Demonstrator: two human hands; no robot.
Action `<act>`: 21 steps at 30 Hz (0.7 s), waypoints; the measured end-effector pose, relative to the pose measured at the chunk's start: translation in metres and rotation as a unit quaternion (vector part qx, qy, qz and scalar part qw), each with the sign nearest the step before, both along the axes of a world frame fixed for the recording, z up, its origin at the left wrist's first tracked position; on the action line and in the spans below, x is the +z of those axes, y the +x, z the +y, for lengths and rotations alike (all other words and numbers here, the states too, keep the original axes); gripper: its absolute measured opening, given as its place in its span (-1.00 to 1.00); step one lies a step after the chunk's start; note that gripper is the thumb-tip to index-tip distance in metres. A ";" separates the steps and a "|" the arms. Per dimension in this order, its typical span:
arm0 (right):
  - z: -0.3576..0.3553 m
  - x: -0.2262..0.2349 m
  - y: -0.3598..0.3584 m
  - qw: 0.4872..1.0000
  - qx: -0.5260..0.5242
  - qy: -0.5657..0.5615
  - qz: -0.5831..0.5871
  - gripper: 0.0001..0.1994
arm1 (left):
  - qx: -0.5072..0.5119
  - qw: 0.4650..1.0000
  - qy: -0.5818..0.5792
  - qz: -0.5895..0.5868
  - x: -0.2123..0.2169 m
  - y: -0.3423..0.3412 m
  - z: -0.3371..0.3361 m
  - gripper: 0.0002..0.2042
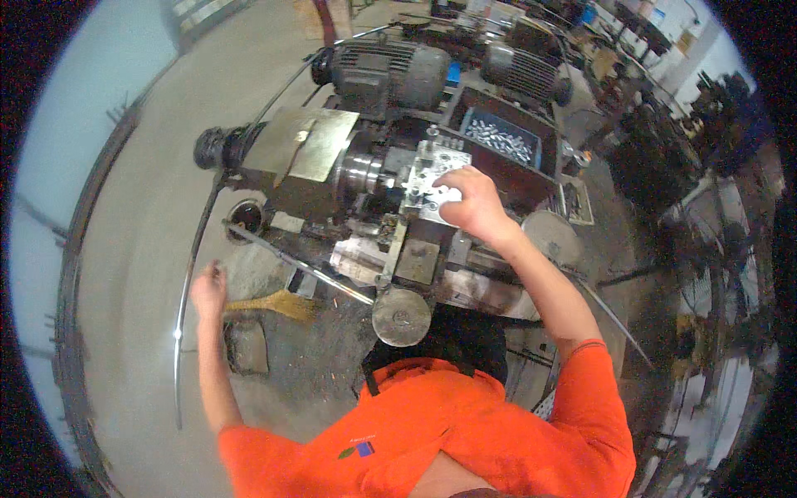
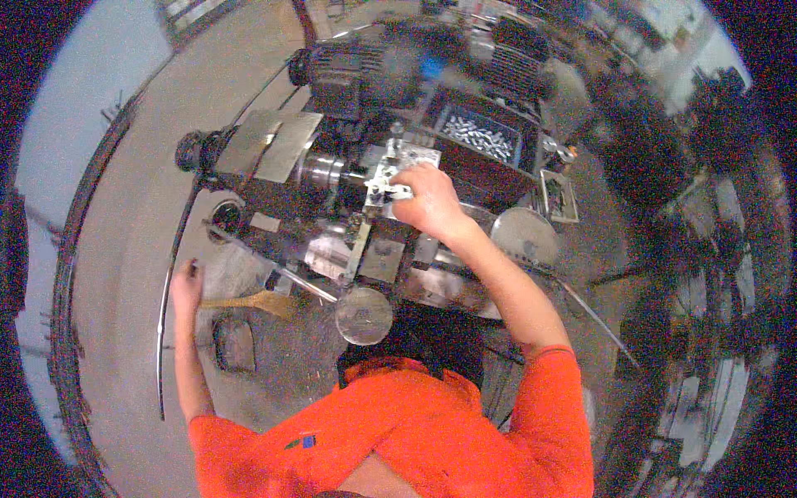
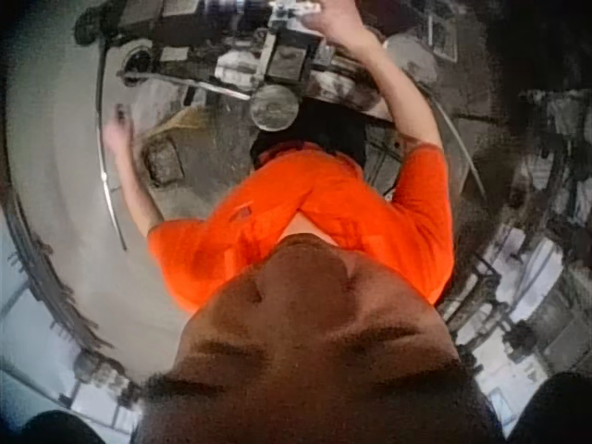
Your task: The person operates a metal forming machine, repeatedly inserting small metal pieces into the machine and using a long metal rod to manipulate the mechanism. The person then removes the processed pieces and places them into a perforated metal basket.
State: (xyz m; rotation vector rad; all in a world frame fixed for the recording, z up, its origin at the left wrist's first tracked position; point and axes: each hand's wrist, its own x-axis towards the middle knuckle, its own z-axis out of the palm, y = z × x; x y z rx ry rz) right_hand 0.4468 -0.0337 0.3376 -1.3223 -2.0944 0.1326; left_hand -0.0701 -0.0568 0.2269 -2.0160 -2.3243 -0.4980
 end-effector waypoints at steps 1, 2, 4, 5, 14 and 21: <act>0.014 0.002 -0.015 1.000 0.023 0.017 -0.009 -0.69 | -0.033 0.994 0.107 0.006 0.022 -0.013 -0.013 -0.75; 0.028 -0.002 -0.027 0.999 0.030 0.008 -0.021 -0.69 | 0.040 0.993 0.100 0.045 0.034 -0.031 -0.027 -0.76; 0.050 -0.010 -0.051 0.996 -0.019 -0.058 -0.069 -0.73 | 0.055 0.989 0.115 0.074 0.047 -0.054 -0.052 -0.73; 0.059 -0.017 -0.059 0.991 -0.050 -0.084 -0.096 -0.75 | 0.058 0.987 0.123 0.089 0.048 -0.065 -0.062 -0.71; 0.073 -0.027 -0.086 0.983 -0.020 -0.099 -0.152 -0.78 | 0.273 0.948 -0.160 0.047 -0.014 -0.184 -0.048 -0.59; 0.076 -0.033 -0.083 0.972 -0.046 -0.135 -0.186 -0.78 | 0.291 0.939 -0.181 -0.023 -0.001 -0.179 -0.021 -0.67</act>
